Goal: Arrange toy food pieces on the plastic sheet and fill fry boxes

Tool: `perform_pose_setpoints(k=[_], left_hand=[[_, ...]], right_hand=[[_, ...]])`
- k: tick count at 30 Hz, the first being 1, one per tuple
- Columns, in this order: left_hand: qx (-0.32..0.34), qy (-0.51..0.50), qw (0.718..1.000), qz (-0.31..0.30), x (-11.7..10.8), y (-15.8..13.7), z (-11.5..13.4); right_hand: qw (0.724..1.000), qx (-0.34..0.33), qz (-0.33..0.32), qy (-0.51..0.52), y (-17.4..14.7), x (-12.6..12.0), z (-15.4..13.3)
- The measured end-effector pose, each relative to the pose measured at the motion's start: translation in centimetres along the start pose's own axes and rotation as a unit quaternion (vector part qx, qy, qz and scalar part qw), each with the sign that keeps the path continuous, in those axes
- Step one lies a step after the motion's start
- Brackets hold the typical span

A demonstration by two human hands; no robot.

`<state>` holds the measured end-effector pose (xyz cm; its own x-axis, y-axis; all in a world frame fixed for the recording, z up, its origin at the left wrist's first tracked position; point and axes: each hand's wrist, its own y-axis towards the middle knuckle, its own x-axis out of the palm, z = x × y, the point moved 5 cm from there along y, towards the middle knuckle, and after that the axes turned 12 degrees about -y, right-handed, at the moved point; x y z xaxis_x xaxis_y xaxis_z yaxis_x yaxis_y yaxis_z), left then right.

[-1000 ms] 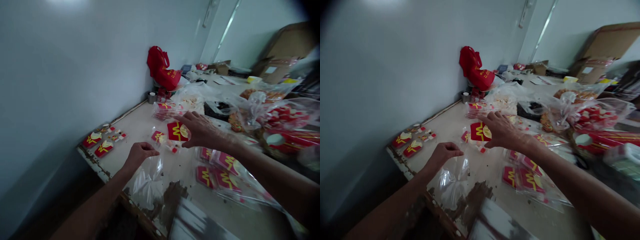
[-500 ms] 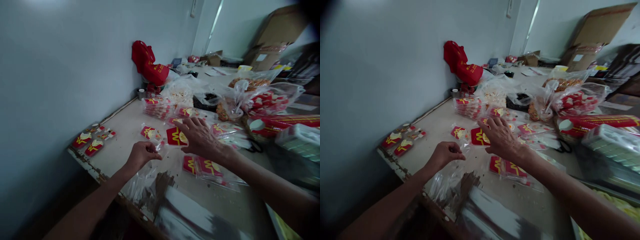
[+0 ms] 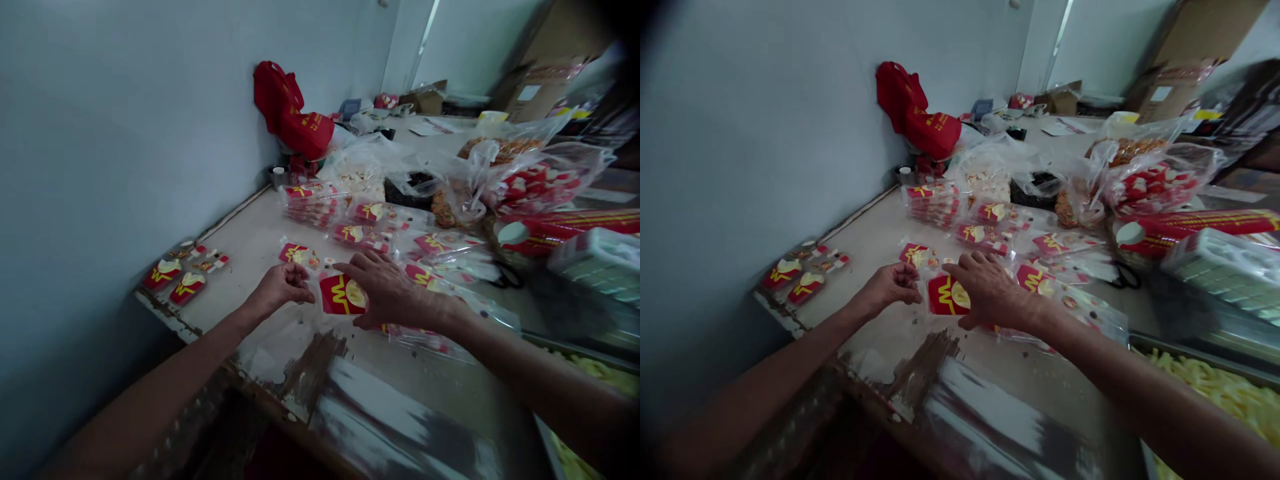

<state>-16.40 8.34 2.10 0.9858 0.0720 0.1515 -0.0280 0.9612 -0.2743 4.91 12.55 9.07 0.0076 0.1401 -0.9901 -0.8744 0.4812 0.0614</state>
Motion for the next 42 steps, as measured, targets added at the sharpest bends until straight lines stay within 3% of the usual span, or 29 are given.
perform_pose_setpoints(k=[7, 15, 20, 25, 27, 29, 31, 33, 37, 42], left_hand=[[-0.074, 0.056, 0.994, -0.057, -2.0, -2.4, 0.2], [-0.162, 0.096, 0.98, -0.071, -6.2, -4.6, -1.4], [-0.153, 0.16, 0.963, -0.151, -7.6, -3.3, -1.4], [-0.117, 0.2, 0.947, -0.222, -5.5, -0.6, -2.1], [-0.041, 0.27, 0.945, -0.18, -4.6, -0.2, -2.0], [0.084, 0.364, 0.925, -0.073, -4.0, -1.3, -1.4], [0.197, 0.441, 0.875, 0.043, -3.4, -4.0, -1.0], [0.247, 0.491, 0.829, 0.105, -2.4, -7.1, -1.5], [0.217, 0.552, 0.799, 0.104, -0.3, -10.0, -4.0], [0.153, 0.598, 0.774, 0.141, 0.1, -8.8, -5.2]], right_hand=[[0.995, -0.083, -0.025, 0.056, -0.2, 0.2, -3.3], [0.989, -0.14, -0.035, 0.034, 3.5, 2.1, -8.3], [0.992, -0.112, -0.052, 0.014, 5.0, 3.0, -10.7], [0.996, -0.03, -0.084, 0.026, 5.2, 5.5, -12.4], [0.994, 0.033, -0.102, 0.027, 5.0, 6.8, -12.6], [0.99, 0.087, -0.106, 0.026, 4.6, 7.7, -12.6], [0.989, 0.113, -0.097, 0.025, 3.6, 7.8, -12.5], [0.989, 0.12, -0.086, 0.014, 2.3, 7.3, -12.1], [0.983, 0.148, -0.107, -0.01, -1.1, 6.8, -11.1], [0.976, 0.179, -0.12, 0.022, -2.4, 7.8, -11.2]])
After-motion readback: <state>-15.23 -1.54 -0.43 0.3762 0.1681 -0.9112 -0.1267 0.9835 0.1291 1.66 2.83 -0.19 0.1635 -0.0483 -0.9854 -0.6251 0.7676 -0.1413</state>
